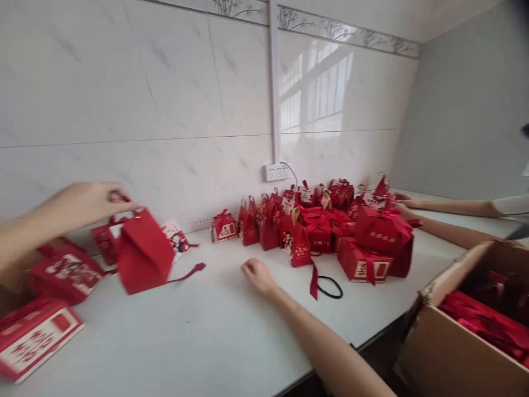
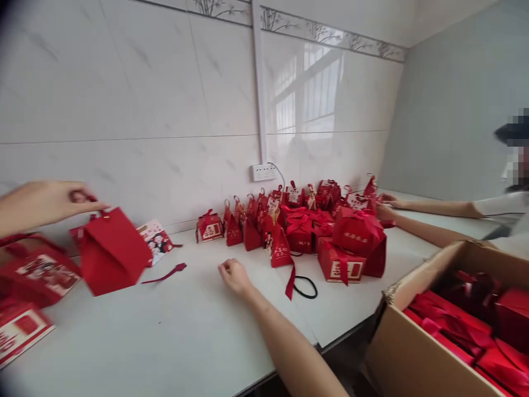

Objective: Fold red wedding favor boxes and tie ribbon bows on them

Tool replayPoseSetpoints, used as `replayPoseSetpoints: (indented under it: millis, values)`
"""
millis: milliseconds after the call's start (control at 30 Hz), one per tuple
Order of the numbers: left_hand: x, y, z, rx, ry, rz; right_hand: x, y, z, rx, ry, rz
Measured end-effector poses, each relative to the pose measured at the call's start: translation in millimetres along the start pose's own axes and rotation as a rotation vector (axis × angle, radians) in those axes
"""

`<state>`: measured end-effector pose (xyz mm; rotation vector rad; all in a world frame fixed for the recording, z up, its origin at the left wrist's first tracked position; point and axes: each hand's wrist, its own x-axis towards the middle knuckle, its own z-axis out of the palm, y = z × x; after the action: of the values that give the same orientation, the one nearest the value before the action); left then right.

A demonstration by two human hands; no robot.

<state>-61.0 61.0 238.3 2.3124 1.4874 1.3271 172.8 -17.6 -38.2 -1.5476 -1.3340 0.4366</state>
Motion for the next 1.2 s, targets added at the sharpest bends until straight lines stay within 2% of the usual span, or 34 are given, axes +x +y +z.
replayPoseSetpoints:
  millis: [67,133,167,200,267,333,367,400,500,533,600,700,767,867,1000,1100,1167,1200]
  values:
    - [-2,4,-1.5,0.327,-0.187,0.110,-2,-3,-7,0.088,0.025,0.013]
    - [-20,18,18.5,0.443,-0.238,0.241,-7,-8,-18,0.176,0.053,0.001]
    - [-34,26,33.7,0.444,-0.195,0.374,-10,-11,-23,0.221,0.065,-0.019]
    - [-50,33,50.4,0.441,-0.193,0.437,-13,-14,-28,0.268,0.070,-0.053]
    - [-82,42,82.7,0.421,-0.208,0.501,-22,-21,-36,0.361,0.044,-0.157]
    - [-107,41,107.0,0.356,-0.233,0.522,-29,-28,-38,0.411,-0.019,-0.239]
    - [-117,37,115.5,0.186,-0.253,0.473,-32,-31,-37,0.401,-0.055,-0.237]
    - [-125,30,122.0,-0.004,-0.215,0.381,-33,-33,-35,0.387,-0.085,-0.218]
    - [-148,3,137.2,-0.481,0.062,0.119,-34,-35,-29,0.336,-0.100,-0.131]
    - [-157,-6,142.8,-0.567,0.071,0.108,-33,-35,-27,0.313,-0.067,-0.109]
    - [-177,-22,155.7,-0.658,-0.084,0.107,-31,-34,-24,0.254,0.020,-0.077]
    - [-203,-37,174.2,-0.732,-0.398,-0.036,-29,-31,-25,0.195,0.081,-0.088]
    - [-209,-42,181.6,-0.747,-0.491,-0.081,-28,-30,-28,0.190,0.068,-0.125]
    - [-206,-46,184.7,-0.776,-0.528,-0.074,-28,-32,-34,0.216,0.122,-0.196]
    - [-202,-45,180.2,-0.783,-0.587,-0.065,-31,-44,-43,0.186,0.231,-0.333]
    - [-205,-41,173.5,-0.791,-0.696,-0.007,-34,-53,-47,0.076,0.293,-0.429]
    - [-203,-36,168.0,-0.810,-0.668,0.058,-35,-56,-49,0.031,0.310,-0.467]
    - [-200,-32,164.9,-0.810,-0.579,0.088,-36,-57,-49,0.028,0.311,-0.474]
